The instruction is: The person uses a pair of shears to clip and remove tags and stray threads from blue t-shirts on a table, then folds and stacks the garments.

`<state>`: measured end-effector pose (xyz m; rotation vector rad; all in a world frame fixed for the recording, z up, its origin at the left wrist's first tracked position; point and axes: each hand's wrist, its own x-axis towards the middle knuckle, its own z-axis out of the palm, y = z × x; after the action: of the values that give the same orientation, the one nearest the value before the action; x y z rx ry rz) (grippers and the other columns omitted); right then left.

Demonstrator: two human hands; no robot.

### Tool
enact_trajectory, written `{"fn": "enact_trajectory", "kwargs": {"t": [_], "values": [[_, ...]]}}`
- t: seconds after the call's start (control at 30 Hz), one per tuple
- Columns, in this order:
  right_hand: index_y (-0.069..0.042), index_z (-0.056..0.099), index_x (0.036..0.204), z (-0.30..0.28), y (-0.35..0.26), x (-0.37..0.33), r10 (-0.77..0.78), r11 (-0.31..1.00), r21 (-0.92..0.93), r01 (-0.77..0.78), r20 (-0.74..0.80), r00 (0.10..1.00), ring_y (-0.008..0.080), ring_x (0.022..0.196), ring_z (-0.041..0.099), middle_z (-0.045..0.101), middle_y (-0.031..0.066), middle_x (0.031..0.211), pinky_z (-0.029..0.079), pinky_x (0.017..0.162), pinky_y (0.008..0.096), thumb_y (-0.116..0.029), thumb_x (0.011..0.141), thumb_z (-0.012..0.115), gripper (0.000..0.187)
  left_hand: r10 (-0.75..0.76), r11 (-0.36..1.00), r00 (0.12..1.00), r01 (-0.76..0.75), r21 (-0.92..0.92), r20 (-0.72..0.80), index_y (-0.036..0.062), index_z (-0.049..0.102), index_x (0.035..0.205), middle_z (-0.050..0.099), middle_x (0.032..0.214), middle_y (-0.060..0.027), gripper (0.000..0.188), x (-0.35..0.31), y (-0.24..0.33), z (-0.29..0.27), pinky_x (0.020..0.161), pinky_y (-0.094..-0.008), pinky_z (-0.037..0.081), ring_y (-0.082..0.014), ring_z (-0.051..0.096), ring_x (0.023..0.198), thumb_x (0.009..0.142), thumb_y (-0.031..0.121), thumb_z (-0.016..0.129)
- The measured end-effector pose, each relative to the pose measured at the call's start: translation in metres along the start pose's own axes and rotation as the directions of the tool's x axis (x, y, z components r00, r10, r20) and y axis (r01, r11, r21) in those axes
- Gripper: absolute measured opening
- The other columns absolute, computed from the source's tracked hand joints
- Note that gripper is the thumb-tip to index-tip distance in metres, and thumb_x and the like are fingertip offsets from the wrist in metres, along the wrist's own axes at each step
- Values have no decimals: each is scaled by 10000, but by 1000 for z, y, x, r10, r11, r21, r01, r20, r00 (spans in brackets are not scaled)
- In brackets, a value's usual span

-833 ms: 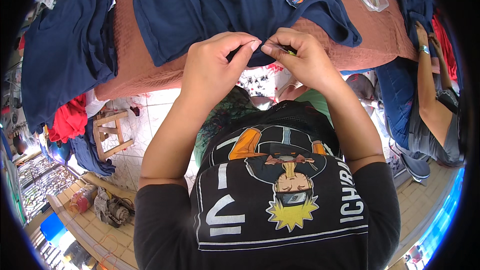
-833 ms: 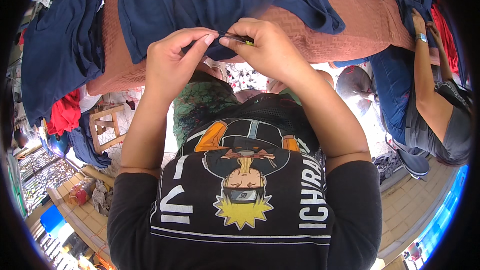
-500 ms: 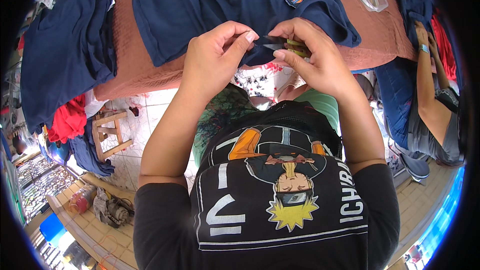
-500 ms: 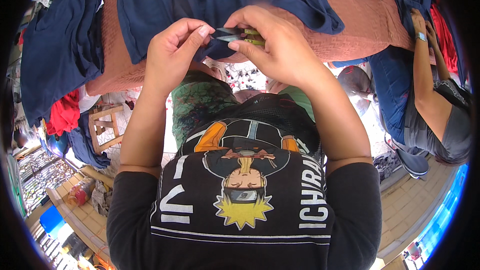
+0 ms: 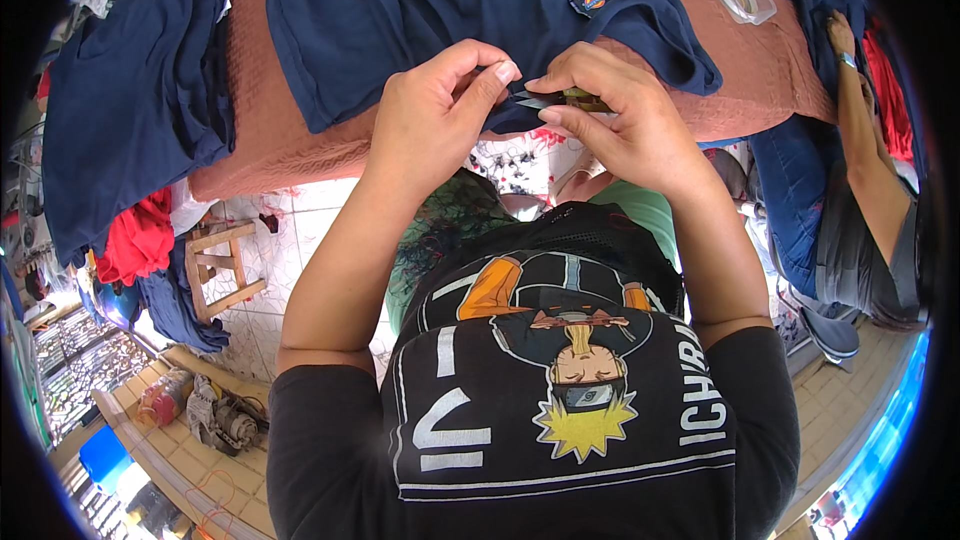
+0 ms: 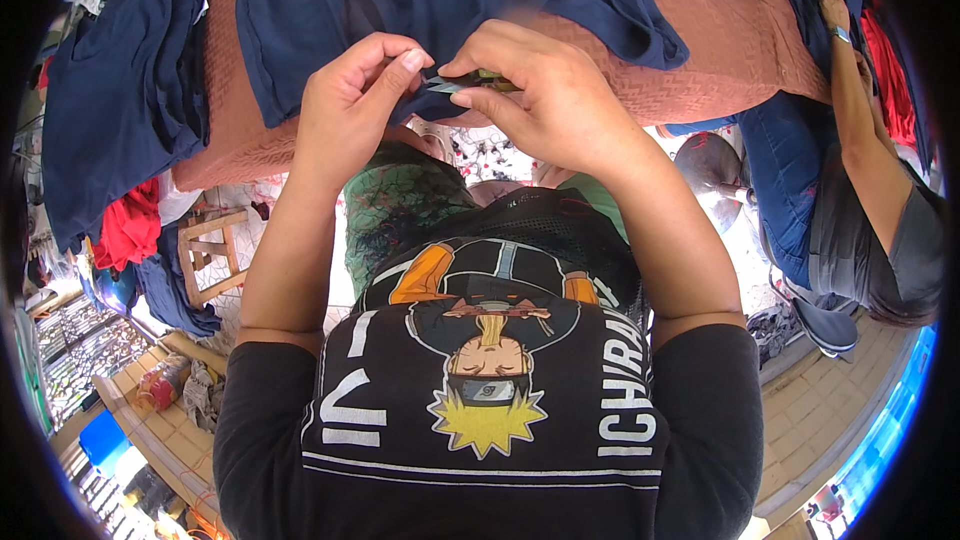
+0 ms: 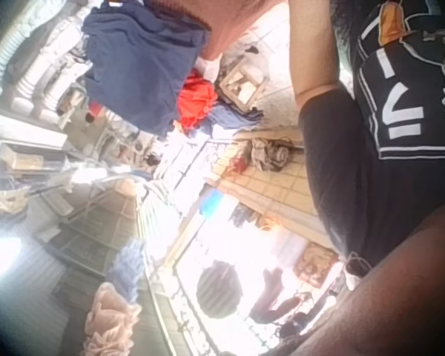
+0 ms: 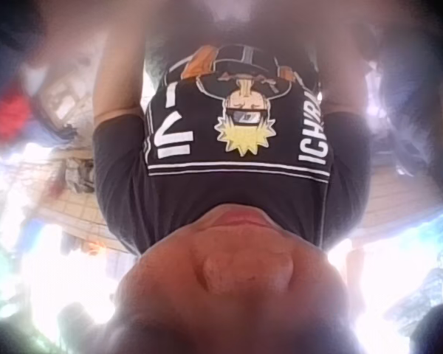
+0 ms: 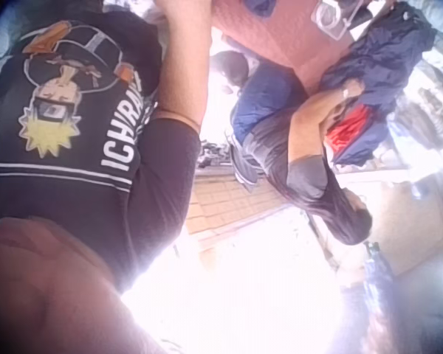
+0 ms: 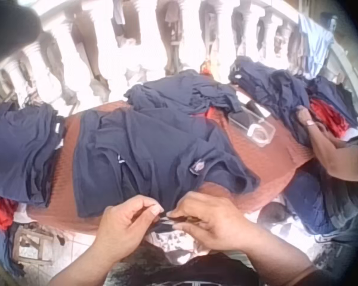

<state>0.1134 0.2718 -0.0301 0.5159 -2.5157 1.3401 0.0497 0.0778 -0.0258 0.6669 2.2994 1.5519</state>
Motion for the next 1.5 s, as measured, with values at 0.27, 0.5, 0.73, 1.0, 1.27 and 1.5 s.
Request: {"fn": "enact_trajectory", "kwargs": {"t": [0.27,0.5,0.73,1.0,1.27,1.5], "values": [[-31,637,962,1,2,1,-39,999,21,39,26,999,304,827,609,606,110,875,495,680,365,-65,778,701,197,-12,1000,1000,13,-21,29,19,657,961,599,748,26,188,3,-5,2,644,-179,415,-24,515,713,963,195,592],[-15,637,955,-6,1,3,-107,989,-96,115,91,990,283,823,607,612,104,868,482,688,353,-37,782,685,181,18,999,1000,-18,-26,0,21,641,958,615,757,9,200,4,-1,2,674,-201,451,-48,561,723,973,209,575],[17,645,980,-9,2,5,-40,998,-40,43,64,997,250,817,598,622,96,875,451,779,327,-12,799,657,184,36,999,999,-36,-41,-11,26,630,966,625,749,-2,208,2,3,1,684,-207,467,-55,590,725,982,222,560],[-12,646,966,-4,1,7,-68,995,-61,73,76,995,266,804,595,621,92,874,446,742,342,-63,796,677,181,76,995,997,-76,60,-1,58,650,1012,699,760,-79,171,4,1,0,580,-282,570,-142,693,706,949,201,582],[-37,628,935,-5,-1,6,-17,999,-48,23,132,991,293,781,617,618,107,870,485,682,354,-82,796,697,162,79,996,997,-79,-35,-19,61,657,966,691,726,-86,171,1,0,5,581,-278,514,-154,673,624,925,219,607],[-44,645,998,-20,-3,1,34,999,-38,-35,-7,999,210,778,627,618,86,884,489,685,319,-79,804,709,207,512,858,833,-509,-76,207,14,698,705,641,873,-151,269,-17,51,-70,724,-292,445,-193,585,855,857,227,636]]}}
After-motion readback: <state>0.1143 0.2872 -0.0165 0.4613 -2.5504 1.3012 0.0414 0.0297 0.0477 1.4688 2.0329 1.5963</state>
